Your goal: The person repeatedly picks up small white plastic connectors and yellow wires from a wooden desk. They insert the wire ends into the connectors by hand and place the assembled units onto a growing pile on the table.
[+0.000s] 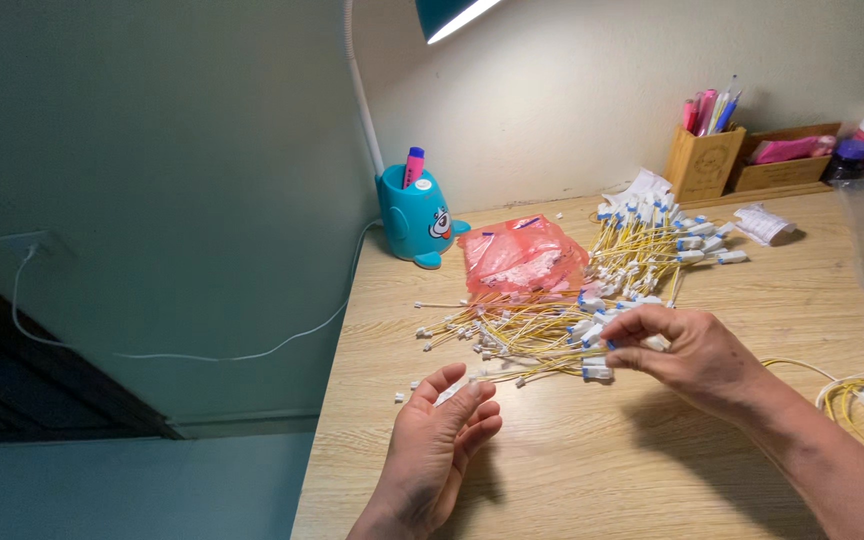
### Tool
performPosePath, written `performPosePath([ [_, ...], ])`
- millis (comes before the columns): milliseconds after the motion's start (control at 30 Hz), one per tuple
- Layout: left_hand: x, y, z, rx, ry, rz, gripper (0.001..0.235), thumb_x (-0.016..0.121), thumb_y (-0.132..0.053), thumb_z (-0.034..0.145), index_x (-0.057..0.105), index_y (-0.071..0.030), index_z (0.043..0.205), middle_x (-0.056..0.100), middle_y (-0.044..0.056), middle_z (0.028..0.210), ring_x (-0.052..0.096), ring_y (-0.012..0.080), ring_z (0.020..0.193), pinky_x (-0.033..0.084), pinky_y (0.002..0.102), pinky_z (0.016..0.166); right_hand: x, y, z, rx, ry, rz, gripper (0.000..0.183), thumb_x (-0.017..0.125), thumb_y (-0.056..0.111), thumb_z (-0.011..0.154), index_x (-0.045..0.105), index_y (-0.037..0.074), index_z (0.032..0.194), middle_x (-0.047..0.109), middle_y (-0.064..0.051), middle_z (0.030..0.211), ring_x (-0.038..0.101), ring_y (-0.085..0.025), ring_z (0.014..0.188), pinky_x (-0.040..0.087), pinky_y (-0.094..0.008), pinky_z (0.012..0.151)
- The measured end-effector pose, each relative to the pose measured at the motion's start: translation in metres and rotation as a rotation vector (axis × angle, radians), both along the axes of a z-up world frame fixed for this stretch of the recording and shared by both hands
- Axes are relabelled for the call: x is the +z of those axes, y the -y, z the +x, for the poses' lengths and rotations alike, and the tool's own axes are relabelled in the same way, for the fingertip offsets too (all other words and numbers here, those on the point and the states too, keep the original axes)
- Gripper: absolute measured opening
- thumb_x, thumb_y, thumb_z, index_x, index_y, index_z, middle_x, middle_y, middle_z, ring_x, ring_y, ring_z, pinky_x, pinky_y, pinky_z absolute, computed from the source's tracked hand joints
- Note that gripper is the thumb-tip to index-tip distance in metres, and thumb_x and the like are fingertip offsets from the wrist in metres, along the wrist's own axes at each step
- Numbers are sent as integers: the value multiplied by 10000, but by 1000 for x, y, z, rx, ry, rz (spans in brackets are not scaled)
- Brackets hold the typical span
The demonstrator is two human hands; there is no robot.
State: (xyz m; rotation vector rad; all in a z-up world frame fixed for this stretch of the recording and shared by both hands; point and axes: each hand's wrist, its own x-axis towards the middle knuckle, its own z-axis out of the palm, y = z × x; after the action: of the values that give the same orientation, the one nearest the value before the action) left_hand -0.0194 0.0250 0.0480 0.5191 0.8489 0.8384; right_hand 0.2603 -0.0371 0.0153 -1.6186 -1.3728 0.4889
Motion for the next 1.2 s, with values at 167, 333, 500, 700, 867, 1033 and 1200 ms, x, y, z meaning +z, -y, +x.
performPosePath([
  [167,-17,-8,4,20,-35,24,546,713,24,756,508,-90,1249,697,231,953,613,247,675,533,296,602,12,-36,-1,-207,197,27,227,812,205,695,796,192,920,773,21,918,673,-107,850,467,-250,811],
  [333,-34,-21,13,14,-246,4,573,713,30,754,554,-150,1275,726,240,1000,599,267,665,504,326,577,-4,-26,24,-346,573,87,419,851,384,636,728,308,1030,687,32,1036,621,-218,960,419,-372,841],
  [500,-52,-32,7,-81,-269,36,444,603,-32,878,566,-155,1303,672,246,1055,566,338,755,477,433,644,45,50,54,-565,541,-224,189,657,319,855,752,252,1004,737,66,1060,662,-147,953,437,-392,938],
  [700,-56,-22,14,-90,-265,66,426,592,8,883,570,-98,1295,646,297,1018,545,390,754,462,473,679,42,115,111,-572,567,-820,306,551,433,854,747,419,1088,695,197,1194,597,-103,1179,337,-343,1041],
  [867,-60,-20,15,-96,-263,73,415,590,49,878,575,-61,1278,639,315,1009,553,409,754,468,492,676,32,124,107,-539,580,-806,289,559,393,896,728,394,1130,650,194,1255,562,-110,1202,346,-383,1020],
  [1033,-63,-21,10,-138,-227,86,397,568,43,895,578,-49,1281,633,308,1027,559,426,779,470,511,690,8,122,121,-565,713,-772,237,557,393,878,756,378,1007,667,212,1159,565,-122,1133,344,-390,949],
  [1200,-64,-22,10,-158,-197,74,374,569,32,900,583,-36,1267,642,311,1020,566,422,754,483,516,667,11,122,119,-597,737,-740,248,472,399,919,715,383,968,662,228,1113,522,-83,1155,296,-368,989],
])
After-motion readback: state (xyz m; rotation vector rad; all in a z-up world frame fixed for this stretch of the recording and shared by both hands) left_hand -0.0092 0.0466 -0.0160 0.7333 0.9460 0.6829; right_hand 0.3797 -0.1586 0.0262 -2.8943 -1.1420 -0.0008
